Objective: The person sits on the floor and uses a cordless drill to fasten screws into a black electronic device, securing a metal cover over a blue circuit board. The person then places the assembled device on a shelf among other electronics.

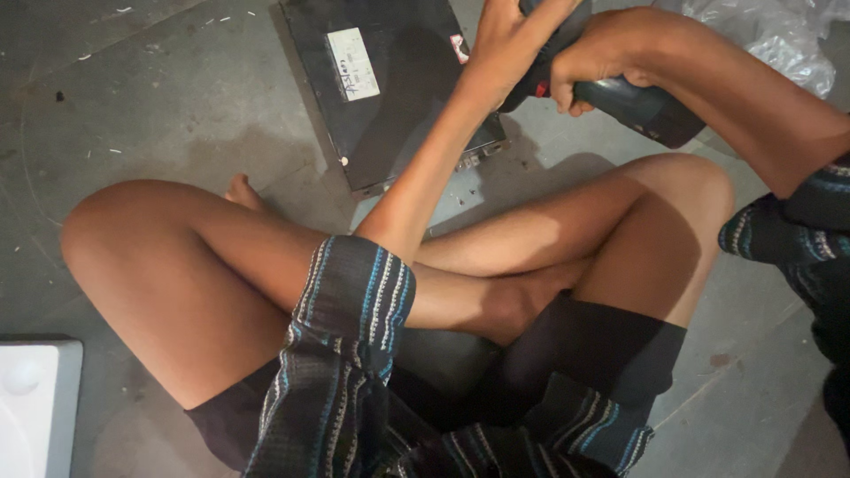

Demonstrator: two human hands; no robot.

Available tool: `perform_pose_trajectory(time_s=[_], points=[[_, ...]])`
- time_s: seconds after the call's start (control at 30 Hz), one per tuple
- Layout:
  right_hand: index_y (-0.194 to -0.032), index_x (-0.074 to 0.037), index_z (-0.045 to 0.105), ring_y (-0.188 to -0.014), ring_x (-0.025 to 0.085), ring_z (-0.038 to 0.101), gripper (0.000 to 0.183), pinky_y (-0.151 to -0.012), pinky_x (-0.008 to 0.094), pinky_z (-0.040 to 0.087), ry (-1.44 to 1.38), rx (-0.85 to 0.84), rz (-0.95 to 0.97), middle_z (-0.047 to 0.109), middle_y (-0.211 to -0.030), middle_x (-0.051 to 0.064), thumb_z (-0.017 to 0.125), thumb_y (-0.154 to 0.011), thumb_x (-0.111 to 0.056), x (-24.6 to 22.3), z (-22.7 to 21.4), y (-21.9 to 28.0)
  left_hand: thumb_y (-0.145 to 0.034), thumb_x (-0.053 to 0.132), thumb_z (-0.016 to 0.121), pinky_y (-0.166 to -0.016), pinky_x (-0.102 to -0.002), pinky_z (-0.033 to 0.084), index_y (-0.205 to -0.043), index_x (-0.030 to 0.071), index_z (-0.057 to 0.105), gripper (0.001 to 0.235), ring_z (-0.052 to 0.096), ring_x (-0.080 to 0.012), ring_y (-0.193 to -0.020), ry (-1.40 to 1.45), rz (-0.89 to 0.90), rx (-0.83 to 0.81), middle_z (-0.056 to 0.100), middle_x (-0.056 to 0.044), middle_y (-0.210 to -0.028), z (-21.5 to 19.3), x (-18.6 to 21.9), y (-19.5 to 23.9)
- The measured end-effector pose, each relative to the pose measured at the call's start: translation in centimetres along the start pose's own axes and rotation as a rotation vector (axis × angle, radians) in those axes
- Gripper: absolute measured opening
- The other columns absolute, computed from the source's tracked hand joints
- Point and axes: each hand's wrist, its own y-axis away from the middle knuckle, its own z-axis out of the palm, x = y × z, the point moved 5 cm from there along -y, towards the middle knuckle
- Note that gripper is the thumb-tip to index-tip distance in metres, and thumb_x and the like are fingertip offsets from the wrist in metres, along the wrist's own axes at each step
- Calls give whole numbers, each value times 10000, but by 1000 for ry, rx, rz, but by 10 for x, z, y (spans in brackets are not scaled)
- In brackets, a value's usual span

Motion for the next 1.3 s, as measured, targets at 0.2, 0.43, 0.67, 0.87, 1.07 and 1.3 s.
perform_pose_trajectory(time_s=[0.2, 0.43, 0.67, 0.87, 1.07, 1.3], points=[[-863, -97, 807, -661, 219, 674, 229, -534, 404, 447, -3, -64, -54, 795, -815, 78, 780, -667, -213, -2, -1, -3, -909, 378, 747, -628, -334, 556, -987, -42, 634, 442, 638, -131, -729, -6, -64, -12, 661, -63, -807, -2, 4, 1], [-836, -34, 818, -574, 271, 540, 262, -478, 423, 331, 159, -2, -37, 740, -768, 166, 823, -666, -233, -1, -2, -12, -898, 355, 711, -454, -395, 540, -927, -58, 628, 422, 666, -206, -522, 129, -423, -45, 625, -89, -631, -3, -8, 8], [-863, -70, 813, -639, 232, 674, 249, -512, 397, 430, 44, -26, 0, 786, -811, 97, 810, -656, -207, -5, 1, -11, -925, 379, 725, -514, -332, 435, -892, -28, 629, 419, 518, -92, -621, 94, -159, -14, 555, 15, -703, -8, -9, 6], [-937, -104, 819, -790, 197, 732, 247, -642, 398, 493, -5, -84, 1, 813, -895, 79, 796, -716, -211, 0, 5, -18, -949, 364, 723, -520, -315, 393, -860, -22, 620, 409, 464, -81, -630, 31, -129, -19, 512, 26, -700, -6, -16, 5], [-956, 0, 791, -809, 269, 778, 288, -697, 424, 578, -114, -60, -98, 809, -900, 179, 809, -719, -164, 9, 12, -35, -961, 343, 717, -542, -319, 456, -884, -34, 635, 393, 544, -91, -659, 113, -110, -55, 581, 5, -734, -4, -18, 5], [-1005, -26, 796, -801, 297, 758, 342, -710, 446, 563, 123, -25, -301, 793, -923, 169, 858, -706, -178, 3, -1, -52, -941, 466, 740, -769, -354, 592, -1111, -16, 669, 515, 719, -148, -814, -141, 76, 62, 761, -84, -899, 5, 32, 19]])
